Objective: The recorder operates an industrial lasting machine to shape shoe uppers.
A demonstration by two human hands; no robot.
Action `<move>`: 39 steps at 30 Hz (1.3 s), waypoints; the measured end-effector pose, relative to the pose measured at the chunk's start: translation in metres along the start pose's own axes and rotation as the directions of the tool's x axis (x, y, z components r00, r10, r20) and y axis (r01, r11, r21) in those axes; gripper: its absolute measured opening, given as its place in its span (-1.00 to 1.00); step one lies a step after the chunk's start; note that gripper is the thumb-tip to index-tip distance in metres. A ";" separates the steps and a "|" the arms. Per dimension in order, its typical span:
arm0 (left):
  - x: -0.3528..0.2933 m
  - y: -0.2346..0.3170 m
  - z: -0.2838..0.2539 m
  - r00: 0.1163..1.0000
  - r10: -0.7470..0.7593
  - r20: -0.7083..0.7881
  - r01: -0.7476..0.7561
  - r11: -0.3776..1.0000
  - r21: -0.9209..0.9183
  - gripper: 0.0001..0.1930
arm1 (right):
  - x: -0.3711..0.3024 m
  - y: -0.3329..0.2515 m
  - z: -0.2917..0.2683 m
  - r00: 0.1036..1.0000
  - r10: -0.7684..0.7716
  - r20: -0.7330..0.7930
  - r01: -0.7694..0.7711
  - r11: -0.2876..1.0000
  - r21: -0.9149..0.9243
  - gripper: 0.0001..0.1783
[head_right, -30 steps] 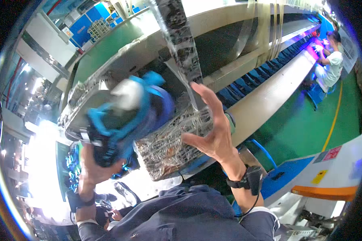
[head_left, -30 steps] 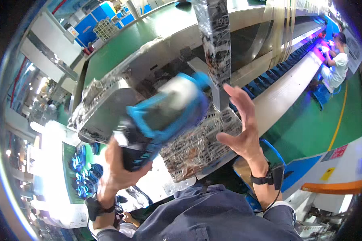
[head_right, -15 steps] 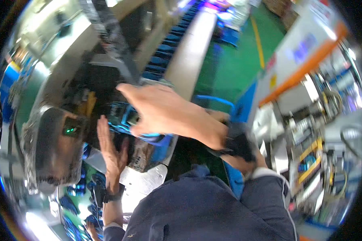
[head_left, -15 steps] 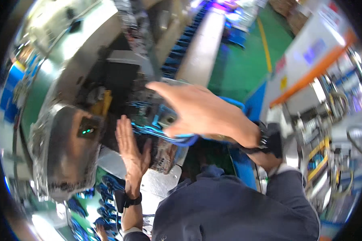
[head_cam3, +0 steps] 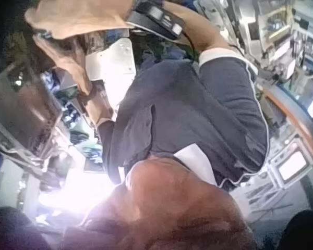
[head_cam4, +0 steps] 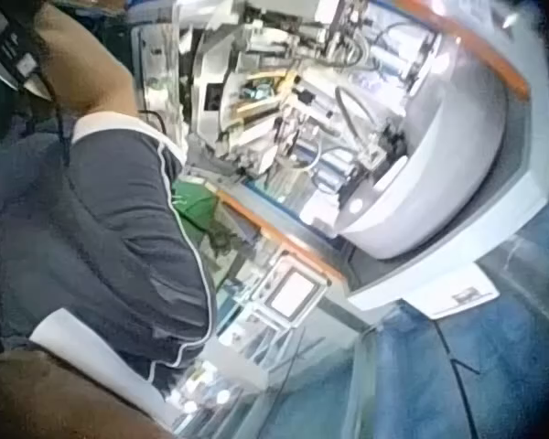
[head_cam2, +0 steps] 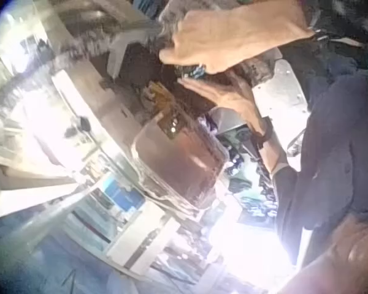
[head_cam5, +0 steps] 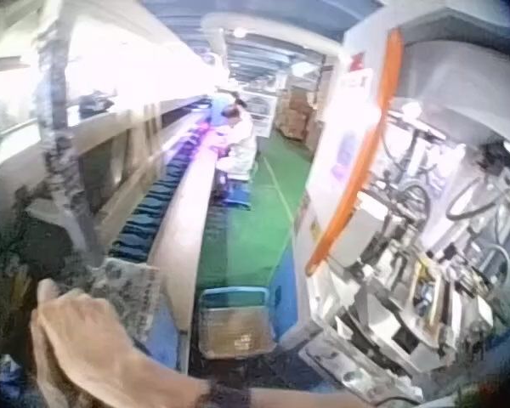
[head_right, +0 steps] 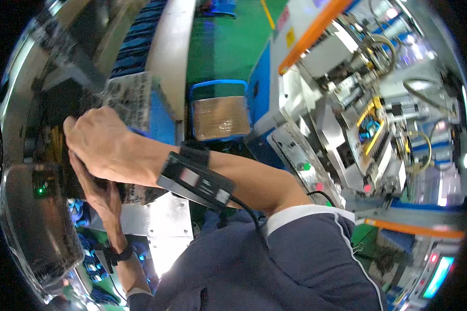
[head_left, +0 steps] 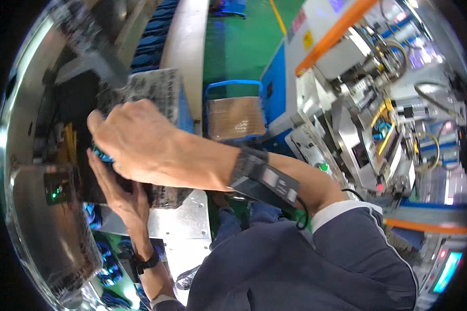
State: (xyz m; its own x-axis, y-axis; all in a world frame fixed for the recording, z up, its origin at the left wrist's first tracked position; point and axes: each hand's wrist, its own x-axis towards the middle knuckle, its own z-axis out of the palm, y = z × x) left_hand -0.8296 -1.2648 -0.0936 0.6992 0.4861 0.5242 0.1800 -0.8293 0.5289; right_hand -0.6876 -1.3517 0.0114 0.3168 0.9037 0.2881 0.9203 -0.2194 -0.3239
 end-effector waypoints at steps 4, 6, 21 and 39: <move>0.000 0.014 0.000 0.999 -0.001 -0.043 -0.006 0.985 -0.170 -0.23 | -0.041 0.017 0.011 0.911 -0.053 -0.410 0.084 0.995 0.059 -0.61; -0.002 0.038 -0.002 0.951 -0.305 -0.055 0.251 0.863 -0.438 -0.33 | -0.073 0.024 -0.005 0.868 0.137 -0.477 -0.013 0.967 0.255 -0.48; -0.130 0.455 0.156 0.458 0.607 0.650 0.431 0.488 -0.759 -0.37 | -0.576 0.056 -0.155 -0.009 0.814 -0.581 -0.236 0.563 0.792 -0.23; -0.194 0.726 0.585 0.539 0.656 0.529 -0.253 0.725 -0.641 -0.56 | -0.790 0.052 -0.228 -0.785 0.226 -0.577 -0.510 0.293 0.809 -0.31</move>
State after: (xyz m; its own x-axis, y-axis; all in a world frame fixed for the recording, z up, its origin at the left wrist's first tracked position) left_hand -0.4295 -2.1224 -0.2011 0.8608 -0.4276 0.2761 -0.4896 -0.5473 0.6788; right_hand -0.8380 -2.1610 -0.0280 0.0923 -0.9709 0.2209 -0.0778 -0.2282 -0.9705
